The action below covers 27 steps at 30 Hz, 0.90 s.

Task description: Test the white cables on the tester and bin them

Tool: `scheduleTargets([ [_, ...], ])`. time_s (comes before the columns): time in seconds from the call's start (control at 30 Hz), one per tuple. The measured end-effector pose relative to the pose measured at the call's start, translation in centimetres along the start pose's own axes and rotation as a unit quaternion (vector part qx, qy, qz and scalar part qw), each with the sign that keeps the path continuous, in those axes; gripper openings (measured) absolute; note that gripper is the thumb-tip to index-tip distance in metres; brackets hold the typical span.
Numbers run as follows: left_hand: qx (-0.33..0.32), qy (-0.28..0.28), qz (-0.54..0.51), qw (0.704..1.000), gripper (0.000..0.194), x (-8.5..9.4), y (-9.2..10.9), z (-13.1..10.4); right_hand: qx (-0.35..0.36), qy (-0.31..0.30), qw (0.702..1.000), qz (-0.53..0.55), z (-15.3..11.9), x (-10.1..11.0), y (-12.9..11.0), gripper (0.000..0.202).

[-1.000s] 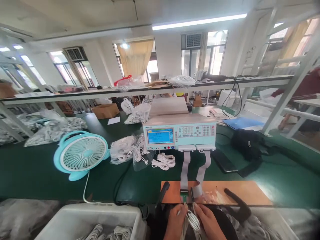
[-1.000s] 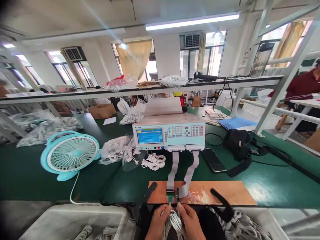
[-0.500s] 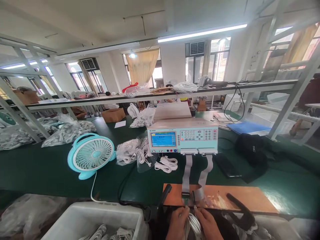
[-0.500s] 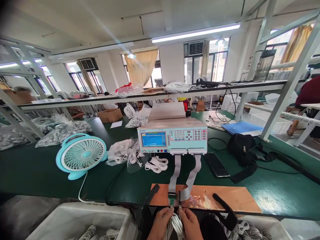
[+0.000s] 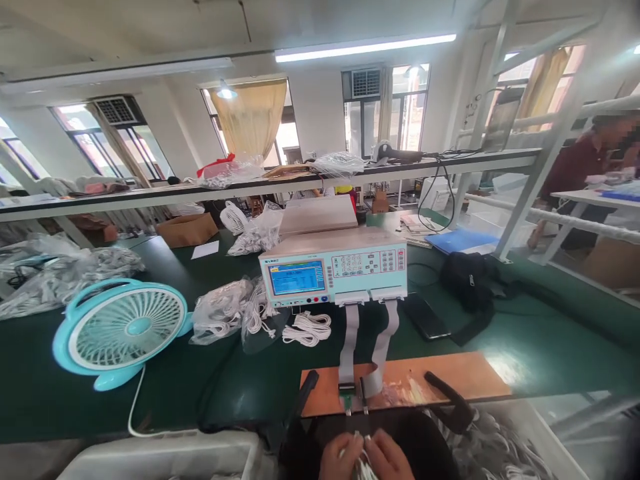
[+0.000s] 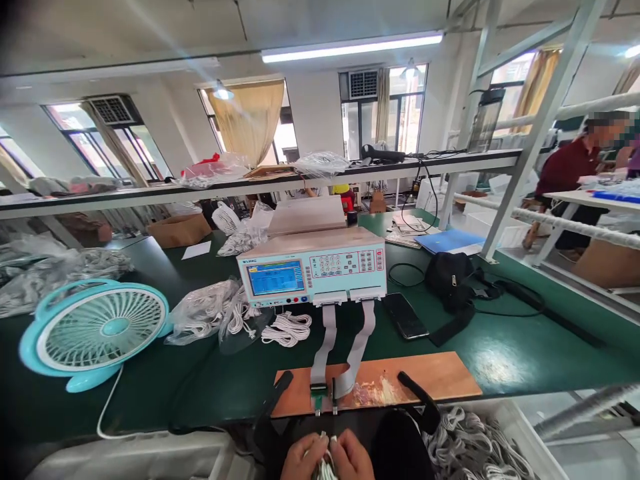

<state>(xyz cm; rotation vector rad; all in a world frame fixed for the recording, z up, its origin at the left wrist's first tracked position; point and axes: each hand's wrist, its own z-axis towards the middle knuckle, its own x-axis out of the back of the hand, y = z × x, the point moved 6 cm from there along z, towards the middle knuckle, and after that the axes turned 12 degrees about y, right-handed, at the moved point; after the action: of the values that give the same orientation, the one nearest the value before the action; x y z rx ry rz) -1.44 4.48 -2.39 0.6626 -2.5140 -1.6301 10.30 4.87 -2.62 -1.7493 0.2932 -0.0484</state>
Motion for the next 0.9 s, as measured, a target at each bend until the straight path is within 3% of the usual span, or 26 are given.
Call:
scheduleTargets([
  [0.1, 0.019, -0.057, 0.063, 0.996, 0.045, -1.4, -1.1, -0.7, -0.061, 0.012, 0.998, -0.003, -0.6, 3.7, 1.0, 0.048],
  [0.2, 0.088, -0.096, 0.066, 0.989, 0.054, -2.4, -1.7, -1.5, -0.077, 0.109, 0.988, -0.079, -0.1, 12.5, 0.1, 0.039],
  [0.27, 0.125, -0.111, 0.043, 0.985, 0.055, -2.8, -1.7, -1.8, -0.059, 0.13, 0.972, -0.188, 0.2, 18.7, -0.9, 0.034],
  [0.33, 0.15, -0.118, 0.017, 0.982, 0.052, -3.2, -1.5, -2.1, -0.004, 0.162, 0.932, -0.325, 0.1, 23.6, -2.0, 0.03],
  [0.4, 0.169, -0.116, 0.004, 0.979, 0.049, -3.7, -1.5, -2.5, 0.056, 0.185, 0.898, -0.396, -0.7, 25.3, -3.1, 0.028],
  [0.47, 0.179, -0.102, 0.005, 0.979, 0.047, -4.4, -1.6, -3.0, 0.073, 0.143, 0.911, -0.379, -1.8, 22.9, -3.6, 0.028],
  [0.53, 0.176, -0.076, 0.015, 0.981, 0.046, -5.1, -1.7, -3.5, 0.036, 0.014, 0.953, -0.301, -3.0, 17.3, -3.4, 0.025],
  [0.6, 0.161, -0.052, 0.014, 0.986, 0.044, -5.6, -1.7, -3.8, 0.008, -0.1, 0.97, -0.22, -4.4, 11.4, -3.6, 0.02],
  [0.67, 0.149, -0.043, -0.017, 0.988, 0.042, -5.7, -1.6, -3.8, 0.011, -0.152, 0.974, -0.168, -5.4, 7.3, -4.2, 0.015],
  [0.77, 0.21, -0.037, -0.112, 0.97, 0.038, -5.1, -1.9, -3.7, 0.117, -0.195, 0.957, -0.182, -6.3, 4.7, -5.1, 0.017],
  [0.9, 0.324, -0.051, -0.192, 0.925, 0.035, -4.5, -3.0, -3.6, 0.341, -0.234, 0.871, -0.264, -7.5, 3.7, -5.8, 0.035],
])
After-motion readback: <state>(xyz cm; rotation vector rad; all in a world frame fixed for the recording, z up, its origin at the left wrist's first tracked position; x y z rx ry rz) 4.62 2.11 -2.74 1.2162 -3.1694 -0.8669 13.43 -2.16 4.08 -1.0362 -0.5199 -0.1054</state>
